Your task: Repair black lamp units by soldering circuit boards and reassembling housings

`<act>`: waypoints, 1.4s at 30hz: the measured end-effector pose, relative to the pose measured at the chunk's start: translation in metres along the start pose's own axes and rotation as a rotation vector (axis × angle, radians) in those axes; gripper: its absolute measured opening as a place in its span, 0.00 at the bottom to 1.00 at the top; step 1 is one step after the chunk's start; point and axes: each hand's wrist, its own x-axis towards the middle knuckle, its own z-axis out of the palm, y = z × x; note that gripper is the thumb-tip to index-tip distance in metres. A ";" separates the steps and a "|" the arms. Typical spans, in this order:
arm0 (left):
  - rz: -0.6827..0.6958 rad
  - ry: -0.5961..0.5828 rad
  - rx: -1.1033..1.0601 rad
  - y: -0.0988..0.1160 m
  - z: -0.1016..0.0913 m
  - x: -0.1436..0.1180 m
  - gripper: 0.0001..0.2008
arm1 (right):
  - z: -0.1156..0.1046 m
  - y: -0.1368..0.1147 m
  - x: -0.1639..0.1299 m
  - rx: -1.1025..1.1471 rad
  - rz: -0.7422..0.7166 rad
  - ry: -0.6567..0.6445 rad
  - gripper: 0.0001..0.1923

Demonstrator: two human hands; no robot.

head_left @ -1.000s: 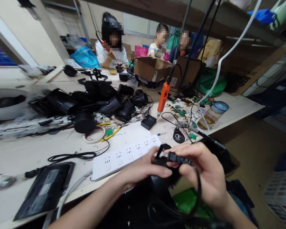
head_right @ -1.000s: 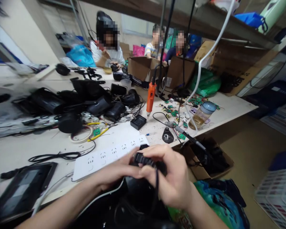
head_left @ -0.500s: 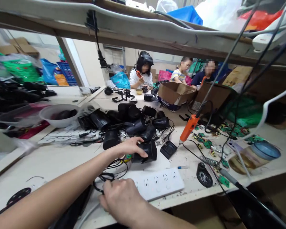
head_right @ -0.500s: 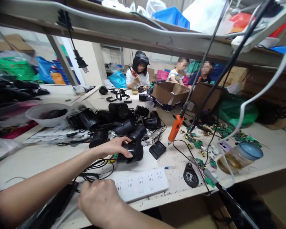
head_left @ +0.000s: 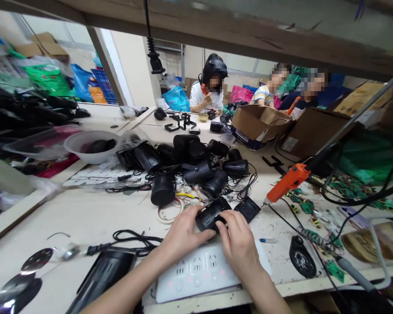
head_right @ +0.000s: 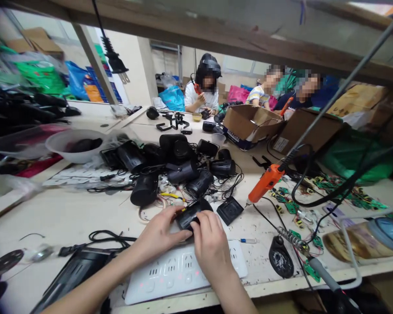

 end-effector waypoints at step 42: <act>0.017 0.072 0.117 -0.014 0.026 -0.011 0.32 | -0.009 0.003 0.021 -0.240 0.154 0.016 0.35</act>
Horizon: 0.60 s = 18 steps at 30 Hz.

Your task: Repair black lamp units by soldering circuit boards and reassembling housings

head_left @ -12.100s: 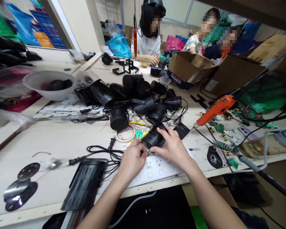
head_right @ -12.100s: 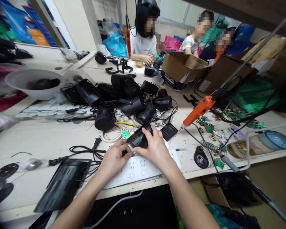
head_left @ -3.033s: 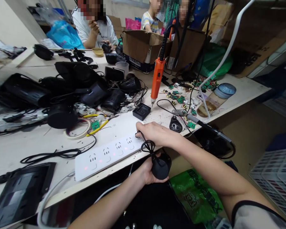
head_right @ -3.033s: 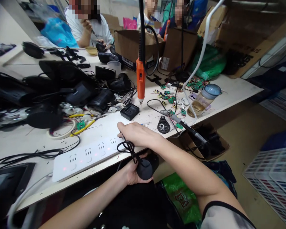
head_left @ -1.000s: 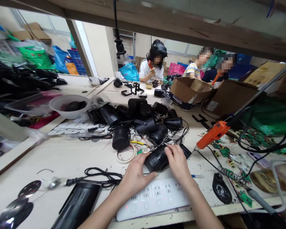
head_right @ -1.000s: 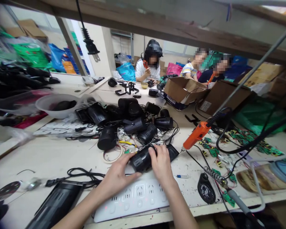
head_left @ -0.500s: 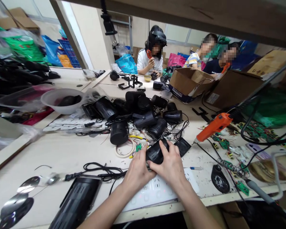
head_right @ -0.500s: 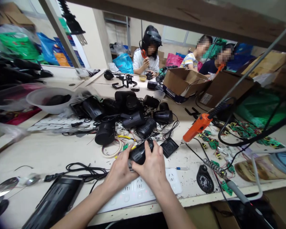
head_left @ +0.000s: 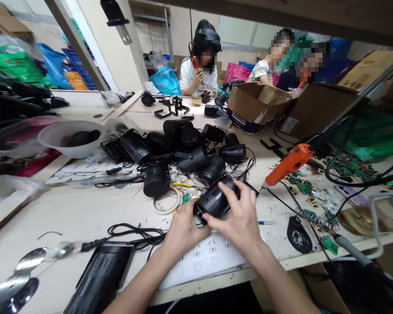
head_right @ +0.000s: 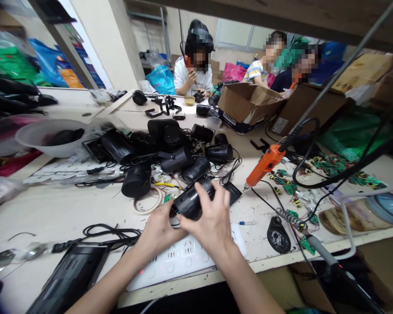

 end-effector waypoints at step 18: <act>0.071 -0.115 0.036 -0.010 -0.034 -0.005 0.28 | -0.007 0.029 -0.010 0.096 -0.015 -0.041 0.09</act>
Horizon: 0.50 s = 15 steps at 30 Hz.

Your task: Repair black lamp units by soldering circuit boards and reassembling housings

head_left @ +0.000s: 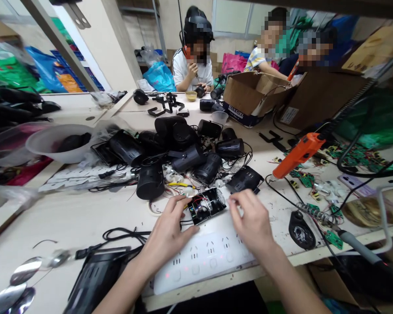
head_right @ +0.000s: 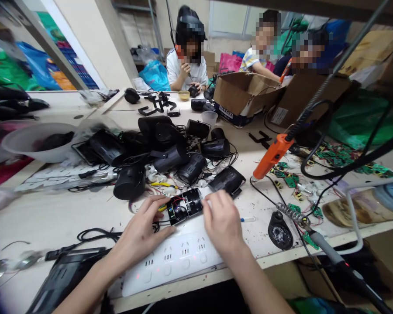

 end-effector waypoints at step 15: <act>0.109 -0.018 -0.086 -0.008 0.005 -0.004 0.03 | 0.046 -0.024 -0.021 -0.004 0.035 -0.162 0.10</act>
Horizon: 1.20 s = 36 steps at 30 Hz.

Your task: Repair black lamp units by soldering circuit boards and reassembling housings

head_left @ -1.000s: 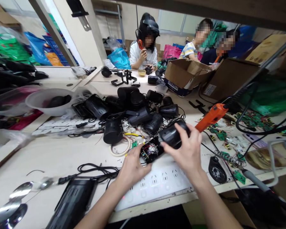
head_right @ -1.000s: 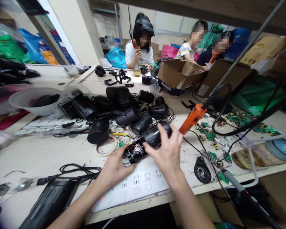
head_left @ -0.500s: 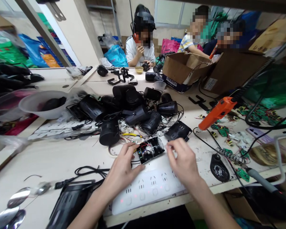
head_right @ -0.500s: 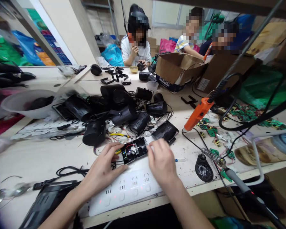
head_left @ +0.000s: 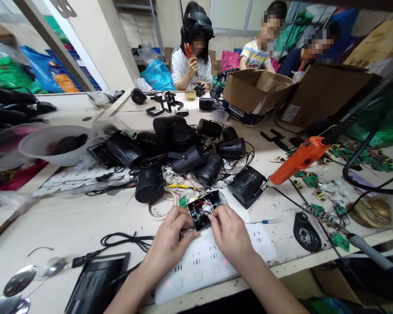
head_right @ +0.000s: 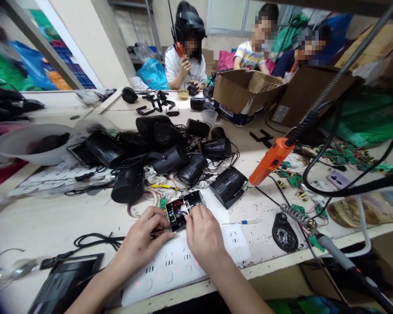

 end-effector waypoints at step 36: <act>-0.698 0.550 -0.376 -0.024 -0.046 -0.012 0.16 | 0.003 -0.001 0.001 -0.157 -0.072 -0.056 0.08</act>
